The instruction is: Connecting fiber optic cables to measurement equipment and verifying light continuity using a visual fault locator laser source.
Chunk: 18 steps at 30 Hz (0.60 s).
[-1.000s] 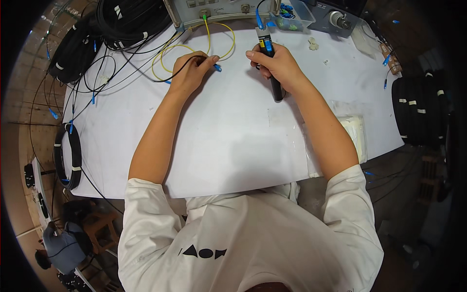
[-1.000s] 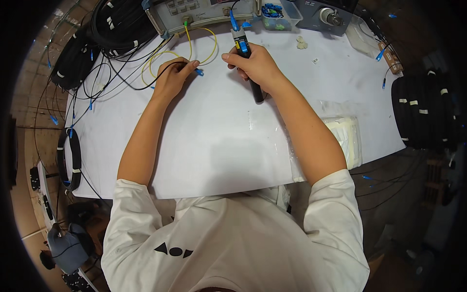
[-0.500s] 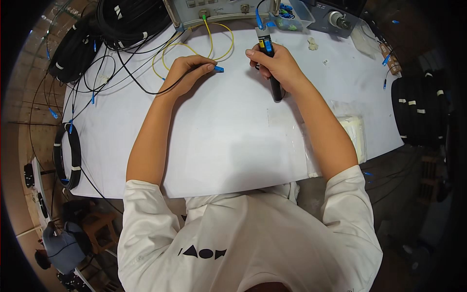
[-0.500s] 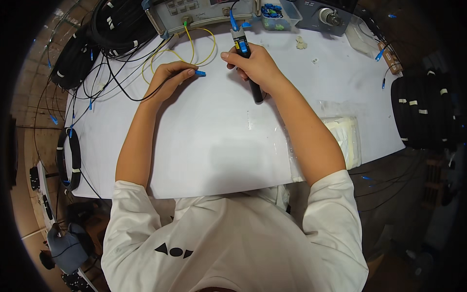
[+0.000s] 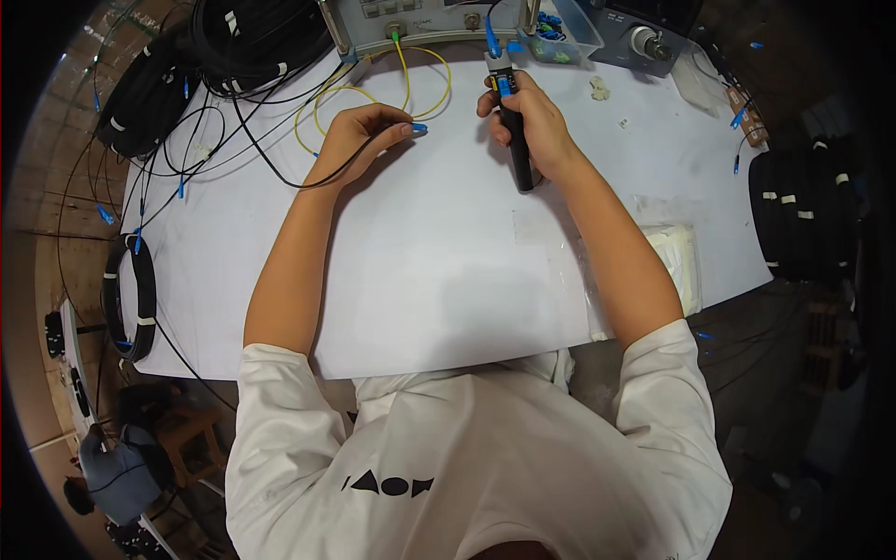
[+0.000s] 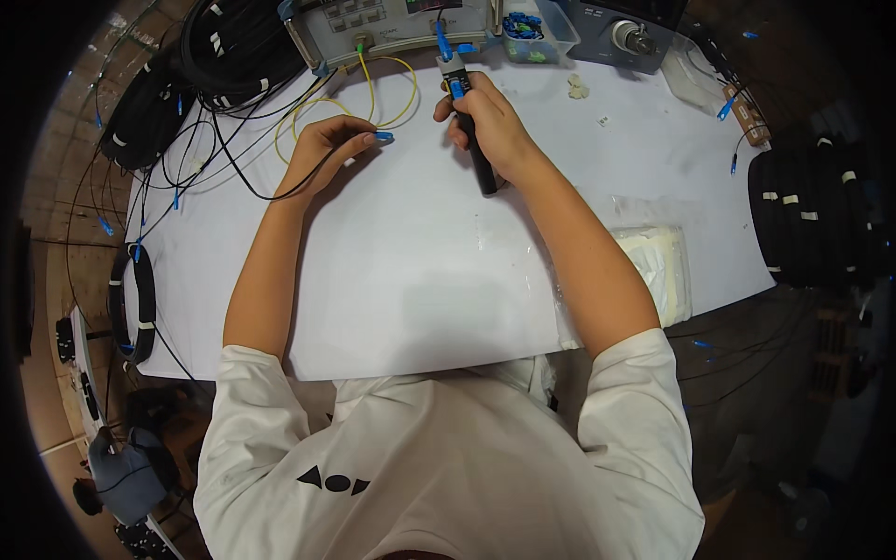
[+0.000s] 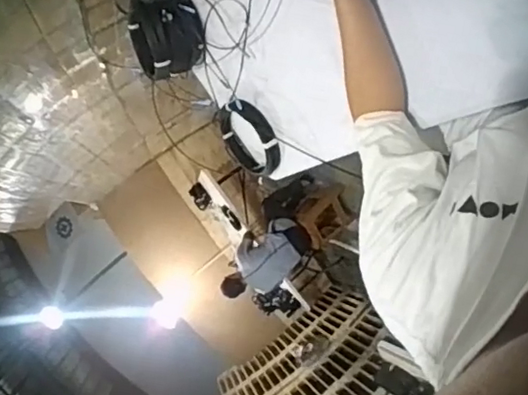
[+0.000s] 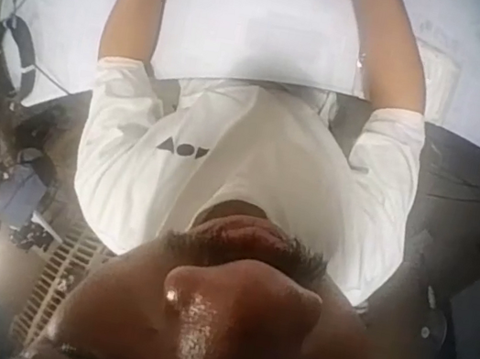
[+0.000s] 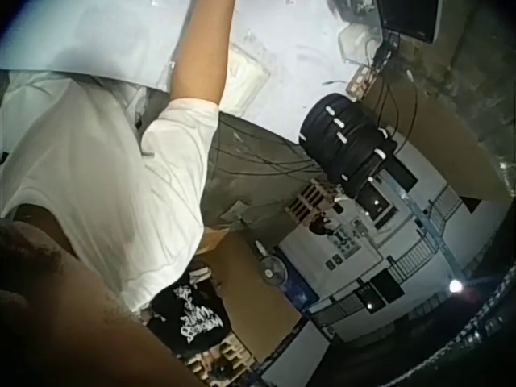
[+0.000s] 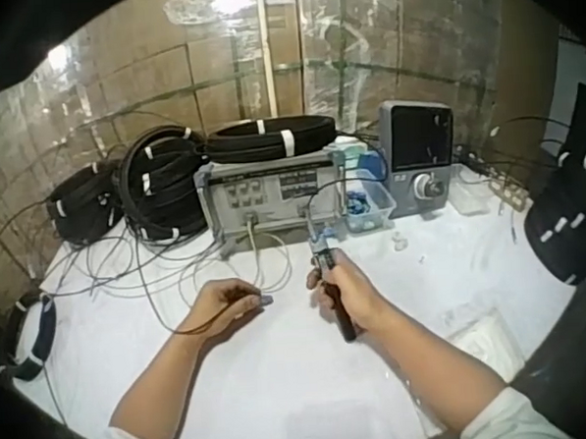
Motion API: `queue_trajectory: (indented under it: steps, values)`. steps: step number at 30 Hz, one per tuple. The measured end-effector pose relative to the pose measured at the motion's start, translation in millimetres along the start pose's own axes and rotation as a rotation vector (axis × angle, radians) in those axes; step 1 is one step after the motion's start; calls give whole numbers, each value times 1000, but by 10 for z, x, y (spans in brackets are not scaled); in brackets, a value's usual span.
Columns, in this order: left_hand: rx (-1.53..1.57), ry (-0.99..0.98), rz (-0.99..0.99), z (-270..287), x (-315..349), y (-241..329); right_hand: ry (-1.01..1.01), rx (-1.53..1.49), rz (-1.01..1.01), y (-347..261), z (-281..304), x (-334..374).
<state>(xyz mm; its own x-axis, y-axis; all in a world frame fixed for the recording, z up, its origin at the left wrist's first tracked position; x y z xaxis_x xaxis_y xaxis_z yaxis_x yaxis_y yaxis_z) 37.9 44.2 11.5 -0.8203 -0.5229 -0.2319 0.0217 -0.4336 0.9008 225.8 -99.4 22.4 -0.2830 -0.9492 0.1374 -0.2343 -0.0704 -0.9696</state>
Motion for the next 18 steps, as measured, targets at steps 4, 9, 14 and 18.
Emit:
queue_trajectory:
  steps: [4,9,14,18]
  values:
    - [5,3,15,30,2,-27,22,-32,57,-35,-14,3]
    - [51,-22,-18,9,28,26,27,-64,35,-42,1,-1]
    - [178,46,31,24,25,-12,30,-83,25,-55,-12,7]
    - [146,121,-31,41,-3,-58,43,-61,11,-33,-12,5]
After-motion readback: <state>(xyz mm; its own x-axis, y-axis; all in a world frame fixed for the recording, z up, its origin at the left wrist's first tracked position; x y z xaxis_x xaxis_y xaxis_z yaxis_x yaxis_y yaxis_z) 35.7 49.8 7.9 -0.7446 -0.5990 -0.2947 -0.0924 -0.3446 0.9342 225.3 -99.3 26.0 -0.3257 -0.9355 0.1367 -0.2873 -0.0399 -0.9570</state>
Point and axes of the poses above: each hand's wrist, its own x-axis away from the middle knuckle, its own z-axis out of the back of the hand, y = z × x, the point moved 5 cm from there along -x, towards the middle knuckle, and after that the axes turned 12 degrees about -z, right-handed, at the moved point
